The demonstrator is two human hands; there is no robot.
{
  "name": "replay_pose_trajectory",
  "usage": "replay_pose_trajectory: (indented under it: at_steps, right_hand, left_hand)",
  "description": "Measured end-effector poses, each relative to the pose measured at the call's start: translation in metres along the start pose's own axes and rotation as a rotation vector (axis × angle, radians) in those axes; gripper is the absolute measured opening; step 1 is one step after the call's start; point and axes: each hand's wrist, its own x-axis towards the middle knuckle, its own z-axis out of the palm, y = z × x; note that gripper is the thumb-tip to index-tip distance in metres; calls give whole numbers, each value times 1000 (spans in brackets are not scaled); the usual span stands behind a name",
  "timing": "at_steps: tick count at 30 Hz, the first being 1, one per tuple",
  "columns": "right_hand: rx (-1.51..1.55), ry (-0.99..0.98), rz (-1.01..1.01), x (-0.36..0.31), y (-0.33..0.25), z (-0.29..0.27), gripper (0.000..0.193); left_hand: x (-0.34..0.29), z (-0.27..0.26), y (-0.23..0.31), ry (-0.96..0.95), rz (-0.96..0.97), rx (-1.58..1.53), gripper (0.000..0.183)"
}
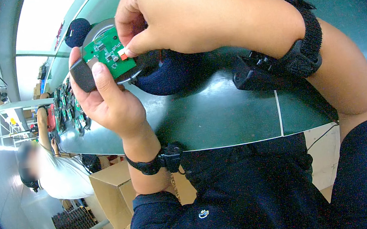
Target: Assemble electronic internal components into spherical speaker housings on a production line.
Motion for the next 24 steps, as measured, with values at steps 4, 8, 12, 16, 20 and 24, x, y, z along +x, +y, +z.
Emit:
replay_pose_trajectory:
  at_steps: [4, 8, 12, 16, 20, 24]
  right_hand:
    - [63, -2, 20, -1, -6, 6, 23]
    - [-425, 358, -94, 3, 5, 40, 25]
    - [-566, 333, -320, 6, 19, 25, 28]
    - [-286, 144, 86, 2, 6, 16, 29]
    - [-73, 69, 107, 4, 22, 6, 29]
    - [-274, 53, 368, 16, -17, 17, 28]
  left_hand:
    - [0, -3, -4, 0, -8, -33, 45]
    - [1, -3, -2, -24, -29, -91, 47]
    - [3, -6, -3, -42, -49, -85, 49]
    - [3, -4, -8, -51, -27, -98, 45]
    - [4, -2, -11, -101, -52, -110, 44]
    - [4, -14, -4, -132, -94, -99, 46]
